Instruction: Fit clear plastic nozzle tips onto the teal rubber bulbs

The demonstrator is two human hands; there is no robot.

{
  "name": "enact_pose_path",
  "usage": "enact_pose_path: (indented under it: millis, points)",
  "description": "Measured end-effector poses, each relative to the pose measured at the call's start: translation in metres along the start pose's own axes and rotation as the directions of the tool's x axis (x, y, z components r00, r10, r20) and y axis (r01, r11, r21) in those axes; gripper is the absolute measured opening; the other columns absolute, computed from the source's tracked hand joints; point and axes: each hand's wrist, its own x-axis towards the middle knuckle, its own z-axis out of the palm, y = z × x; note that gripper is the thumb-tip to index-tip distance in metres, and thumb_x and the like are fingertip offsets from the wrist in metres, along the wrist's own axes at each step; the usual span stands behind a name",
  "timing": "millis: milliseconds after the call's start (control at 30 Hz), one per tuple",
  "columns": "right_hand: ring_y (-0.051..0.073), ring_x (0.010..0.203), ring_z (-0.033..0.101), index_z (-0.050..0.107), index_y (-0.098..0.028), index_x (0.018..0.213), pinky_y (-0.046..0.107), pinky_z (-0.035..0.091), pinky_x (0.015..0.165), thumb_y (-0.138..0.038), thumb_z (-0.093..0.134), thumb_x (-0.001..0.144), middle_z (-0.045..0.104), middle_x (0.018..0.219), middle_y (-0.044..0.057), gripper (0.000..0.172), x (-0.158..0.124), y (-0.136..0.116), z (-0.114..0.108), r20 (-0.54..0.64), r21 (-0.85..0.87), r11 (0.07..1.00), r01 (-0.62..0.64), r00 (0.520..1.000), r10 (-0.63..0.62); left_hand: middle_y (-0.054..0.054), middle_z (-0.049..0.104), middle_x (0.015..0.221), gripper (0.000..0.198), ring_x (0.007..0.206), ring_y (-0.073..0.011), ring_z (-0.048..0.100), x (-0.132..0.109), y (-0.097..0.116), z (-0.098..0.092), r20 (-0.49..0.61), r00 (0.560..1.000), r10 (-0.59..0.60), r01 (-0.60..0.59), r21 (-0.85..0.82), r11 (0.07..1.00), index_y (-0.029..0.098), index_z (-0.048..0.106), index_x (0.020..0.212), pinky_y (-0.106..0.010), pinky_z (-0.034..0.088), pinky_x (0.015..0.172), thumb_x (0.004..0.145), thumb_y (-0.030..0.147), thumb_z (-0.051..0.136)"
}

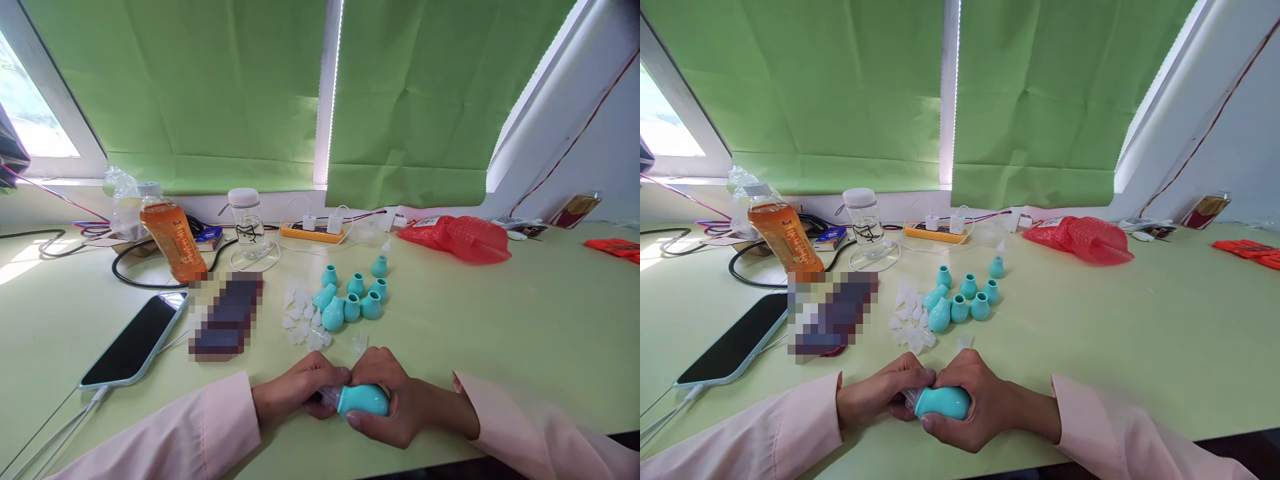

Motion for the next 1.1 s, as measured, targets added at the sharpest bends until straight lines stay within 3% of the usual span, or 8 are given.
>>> enact_pose_path:
  millis: [333,433,500,633,767,933,1033,1100]
  points:
    - [0.008,0.046,0.05,0.05,-0.02,0.078,0.02,0.04,0.048,-0.028,0.048,0.067,0.054,0.053,-0.003,0.013,0.002,-0.001,-0.011,-0.084,0.036,0.989,0.145,0.986,-0.141,0.007,0.021,0.027,0.049,0.029,-0.0044,0.018,0.001,-0.003,-0.001,0.031,0.999,-0.03,0.036,-0.195,0.98,0.016,0.033,0.036,-0.022,0.012,0.036,0.073,0.048,0.038]
    - [0.014,0.061,0.057,0.051,-0.02,0.086,0.027,0.045,0.056,-0.025,0.055,0.066,0.061,0.068,0.002,0.022,0.005,0.012,-0.028,-0.343,-0.041,0.999,-0.006,0.939,-0.009,0.006,0.029,0.034,0.049,0.033,-0.0045,0.022,0.001,-0.002,-0.002,-0.148,0.987,0.061,-0.053,0.055,0.997,0.015,0.036,0.044,-0.021,0.014,0.037,0.074,0.055,0.033]
    - [0.016,0.066,0.059,0.053,-0.02,0.085,0.028,0.047,0.058,-0.023,0.056,0.068,0.062,0.073,0.003,0.017,0.01,0.027,-0.047,-0.436,0.067,0.991,-0.113,0.89,0.131,0.006,0.035,0.042,0.045,0.039,-0.0051,0.027,0.001,-0.002,-0.001,-0.228,0.962,0.15,-0.07,0.327,0.943,0.014,0.042,0.053,-0.02,0.019,0.039,0.075,0.053,0.036]
    - [0.017,0.079,0.058,0.054,-0.021,0.082,0.028,0.048,0.064,-0.026,0.059,0.069,0.061,0.086,0.004,0.015,0.015,0.073,-0.091,-0.564,0.228,0.953,-0.199,0.771,0.296,0.005,0.044,0.056,0.025,0.051,-0.0076,0.036,-0.002,-0.003,0.002,-0.308,0.904,0.295,0.008,0.704,0.71,0.015,0.052,0.079,-0.019,0.029,0.047,0.074,0.039,0.048]
    - [0.017,0.074,0.058,0.057,-0.019,0.079,0.031,0.048,0.066,-0.036,0.061,0.065,0.062,0.089,0.005,0.022,0.002,0.121,-0.113,-0.477,0.184,0.85,-0.494,0.711,0.516,0.0,0.053,0.078,0.02,0.064,-0.0114,0.048,-0.003,-0.01,-0.001,-0.234,0.857,0.46,0.06,0.93,0.362,0.02,0.051,0.096,-0.022,0.039,0.057,0.076,0.025,0.047]
    - [0.019,0.063,0.058,0.06,-0.015,0.074,0.031,0.049,0.06,-0.04,0.063,0.059,0.062,0.07,0.005,0.029,-0.014,0.156,-0.107,-0.265,0.102,0.762,-0.639,0.721,0.64,-0.009,0.052,0.091,0.033,0.078,-0.0196,0.052,0.0,-0.02,-0.006,0.011,0.847,0.532,0.11,0.975,-0.195,0.018,0.04,0.113,-0.031,0.046,0.058,0.082,0.012,0.033]
    - [0.018,0.063,0.059,0.059,-0.015,0.077,0.031,0.049,0.06,-0.04,0.063,0.06,0.062,0.07,0.005,0.031,-0.016,0.162,-0.103,-0.123,0.086,0.749,-0.657,0.739,0.663,-0.01,0.05,0.093,0.035,0.08,-0.0212,0.05,-0.001,-0.021,-0.008,0.057,0.849,0.526,0.151,0.927,-0.343,0.017,0.034,0.117,-0.031,0.046,0.055,0.082,0.011,0.033]
    - [0.019,0.068,0.059,0.056,-0.015,0.081,0.032,0.049,0.063,-0.041,0.062,0.061,0.062,0.077,0.007,0.033,-0.014,0.162,-0.102,-0.173,0.093,0.756,-0.648,0.737,0.653,-0.009,0.049,0.092,0.033,0.078,-0.0204,0.05,-0.001,-0.02,-0.007,0.044,0.853,0.52,0.177,0.914,-0.366,0.018,0.036,0.115,-0.03,0.046,0.054,0.082,0.012,0.034]
